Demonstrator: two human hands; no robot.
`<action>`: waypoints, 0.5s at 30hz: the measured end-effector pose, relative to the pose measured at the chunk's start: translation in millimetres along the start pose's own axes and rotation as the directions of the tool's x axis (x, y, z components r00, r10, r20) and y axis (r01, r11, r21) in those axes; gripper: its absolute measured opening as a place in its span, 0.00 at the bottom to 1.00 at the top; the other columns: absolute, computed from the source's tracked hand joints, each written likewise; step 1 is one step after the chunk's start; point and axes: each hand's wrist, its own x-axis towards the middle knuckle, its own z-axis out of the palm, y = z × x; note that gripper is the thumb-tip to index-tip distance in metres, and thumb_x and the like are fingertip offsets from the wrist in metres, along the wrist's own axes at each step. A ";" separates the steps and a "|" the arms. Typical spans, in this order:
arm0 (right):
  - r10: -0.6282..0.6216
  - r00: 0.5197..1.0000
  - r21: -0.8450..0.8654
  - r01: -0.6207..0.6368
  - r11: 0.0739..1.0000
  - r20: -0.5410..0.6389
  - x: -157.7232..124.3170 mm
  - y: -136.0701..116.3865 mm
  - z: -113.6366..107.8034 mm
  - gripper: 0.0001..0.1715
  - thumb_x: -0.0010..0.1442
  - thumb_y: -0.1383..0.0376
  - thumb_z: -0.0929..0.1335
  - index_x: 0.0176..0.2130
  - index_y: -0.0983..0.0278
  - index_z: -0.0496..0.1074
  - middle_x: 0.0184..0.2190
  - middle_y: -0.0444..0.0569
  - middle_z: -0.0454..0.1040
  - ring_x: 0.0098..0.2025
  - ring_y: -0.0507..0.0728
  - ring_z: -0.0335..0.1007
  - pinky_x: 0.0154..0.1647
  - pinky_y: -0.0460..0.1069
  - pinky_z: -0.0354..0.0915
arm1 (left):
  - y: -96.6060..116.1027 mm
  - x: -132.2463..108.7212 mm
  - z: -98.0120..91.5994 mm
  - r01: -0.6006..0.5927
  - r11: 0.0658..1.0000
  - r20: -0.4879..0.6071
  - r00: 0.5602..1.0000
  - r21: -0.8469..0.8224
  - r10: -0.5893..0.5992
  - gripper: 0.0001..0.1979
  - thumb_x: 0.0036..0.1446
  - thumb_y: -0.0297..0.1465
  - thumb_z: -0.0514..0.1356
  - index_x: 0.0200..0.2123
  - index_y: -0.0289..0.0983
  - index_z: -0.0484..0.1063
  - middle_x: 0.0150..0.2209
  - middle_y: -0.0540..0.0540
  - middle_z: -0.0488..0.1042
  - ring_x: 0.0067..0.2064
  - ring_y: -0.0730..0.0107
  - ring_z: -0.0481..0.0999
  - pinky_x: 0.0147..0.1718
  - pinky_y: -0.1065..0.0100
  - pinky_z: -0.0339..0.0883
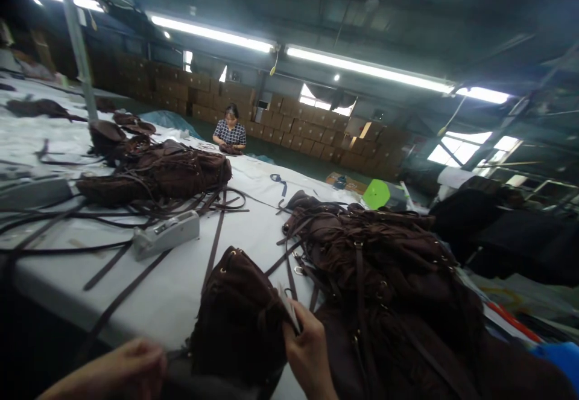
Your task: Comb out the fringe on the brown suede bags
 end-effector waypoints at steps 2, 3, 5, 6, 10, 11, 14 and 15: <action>0.022 0.999 0.029 -0.023 0.999 0.027 3.6 0.4 4.7 0.14 0.54 0.64 0.67 0.39 0.65 0.76 0.33 0.50 0.78 0.38 0.60 0.75 0.41 0.49 0.71 | 42.4 4.3 -1.1 -0.159 0.982 -0.186 0.967 0.098 0.175 0.25 0.45 0.52 0.65 0.34 0.35 0.75 0.32 0.41 0.78 0.35 0.59 0.77 0.35 0.64 0.70; 0.021 0.999 0.037 -0.022 0.999 0.039 5.5 0.9 7.4 0.13 0.54 0.64 0.67 0.39 0.65 0.76 0.33 0.50 0.78 0.39 0.60 0.74 0.41 0.49 0.70 | 62.9 9.5 2.1 -0.233 0.959 -0.247 0.931 0.163 0.268 0.27 0.46 0.51 0.64 0.39 0.34 0.75 0.39 0.39 0.78 0.42 0.59 0.76 0.39 0.66 0.69; -0.002 0.998 0.040 -0.001 0.999 0.062 7.9 2.2 12.0 0.12 0.54 0.64 0.67 0.38 0.65 0.76 0.34 0.49 0.78 0.39 0.60 0.74 0.41 0.49 0.70 | 94.5 23.4 15.2 -0.289 0.926 -0.220 0.914 0.241 0.342 0.28 0.50 0.50 0.62 0.45 0.33 0.73 0.45 0.37 0.75 0.47 0.58 0.73 0.42 0.66 0.67; -0.014 0.997 0.036 0.011 0.999 0.072 8.2 2.8 13.3 0.11 0.54 0.64 0.67 0.38 0.65 0.75 0.35 0.49 0.78 0.39 0.60 0.74 0.41 0.49 0.69 | 104.0 31.2 24.1 -0.307 0.919 -0.145 0.926 0.247 0.348 0.28 0.52 0.49 0.62 0.48 0.34 0.72 0.46 0.38 0.75 0.47 0.59 0.73 0.42 0.66 0.66; -0.037 0.996 0.015 0.036 0.999 0.076 4.1 3.4 10.4 0.09 0.56 0.62 0.68 0.36 0.64 0.75 0.35 0.49 0.76 0.39 0.58 0.73 0.40 0.48 0.68 | 106.6 59.1 59.7 -0.338 0.914 0.148 0.939 0.226 0.311 0.27 0.54 0.44 0.62 0.53 0.36 0.67 0.39 0.44 0.76 0.38 0.66 0.73 0.34 0.71 0.65; -0.040 0.997 0.015 0.039 0.999 0.068 2.6 3.8 8.2 0.09 0.55 0.62 0.68 0.36 0.64 0.75 0.36 0.50 0.76 0.40 0.58 0.72 0.42 0.48 0.68 | 102.9 63.7 66.6 -0.336 0.918 0.175 0.937 0.209 0.303 0.26 0.54 0.43 0.63 0.52 0.35 0.68 0.38 0.44 0.76 0.38 0.67 0.74 0.34 0.71 0.65; 0.012 1.000 0.053 -0.012 0.999 0.014 1.2 8.9 0.7 0.14 0.52 0.61 0.71 0.40 0.64 0.76 0.41 0.51 0.75 0.46 0.60 0.70 0.49 0.51 0.66 | 93.7 68.1 80.9 -0.301 0.953 0.215 0.934 0.038 0.286 0.22 0.54 0.42 0.63 0.46 0.33 0.72 0.40 0.42 0.77 0.40 0.65 0.75 0.39 0.70 0.67; 0.055 0.998 0.073 -0.054 0.996 -0.013 2.1 12.1 -1.7 0.17 0.51 0.60 0.72 0.41 0.65 0.77 0.42 0.52 0.75 0.47 0.61 0.70 0.50 0.51 0.65 | 92.3 66.7 83.6 -0.285 0.958 0.220 0.932 -0.044 0.287 0.21 0.54 0.42 0.63 0.45 0.33 0.72 0.40 0.42 0.77 0.41 0.64 0.75 0.40 0.69 0.68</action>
